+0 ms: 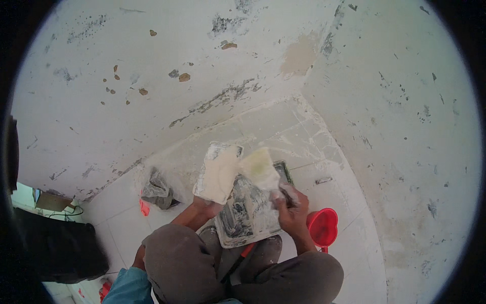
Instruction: Applying plaster filler to patch holes in a wall.
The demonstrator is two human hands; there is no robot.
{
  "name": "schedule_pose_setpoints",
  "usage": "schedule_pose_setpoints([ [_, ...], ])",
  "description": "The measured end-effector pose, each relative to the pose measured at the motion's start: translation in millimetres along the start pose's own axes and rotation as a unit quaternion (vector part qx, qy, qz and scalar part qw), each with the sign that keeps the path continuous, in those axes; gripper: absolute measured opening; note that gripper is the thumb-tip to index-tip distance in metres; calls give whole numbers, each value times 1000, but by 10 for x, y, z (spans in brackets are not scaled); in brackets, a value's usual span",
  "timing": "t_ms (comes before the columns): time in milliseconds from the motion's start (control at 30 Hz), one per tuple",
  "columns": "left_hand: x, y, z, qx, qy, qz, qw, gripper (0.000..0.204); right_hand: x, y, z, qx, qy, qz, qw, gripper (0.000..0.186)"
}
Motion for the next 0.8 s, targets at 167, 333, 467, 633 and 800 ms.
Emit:
schedule_pose_setpoints([
  [167, 9, -42, 140, -70, -17, -10, 997, 39, 65, 20, 243, -113, -60, -89, 988, 21],
  [333, -30, -30, -5, -91, 58, -16, 994, 39, -11, -273, 297, -204, -69, -261, 941, 26],
  [467, -1, -33, -41, -26, 26, -1, 999, 42, -71, -250, 211, -187, -67, -275, 941, 28],
  [633, 7, 181, -189, 6, -21, 82, 996, 47, -184, 15, -88, -327, -121, -133, 928, 30],
  [800, -156, 529, -282, 86, 68, 125, 986, 47, -303, 621, -171, -396, -213, -54, 892, 25],
])
Point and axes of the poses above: each hand's wrist, its own x-axis towards the middle knuckle, its own z-axis out of the palm, y = z × x, the point moved 7 cm from there along x, towards the middle knuckle, and after that the axes turned 9 degrees about x, right-handed, at the moved point
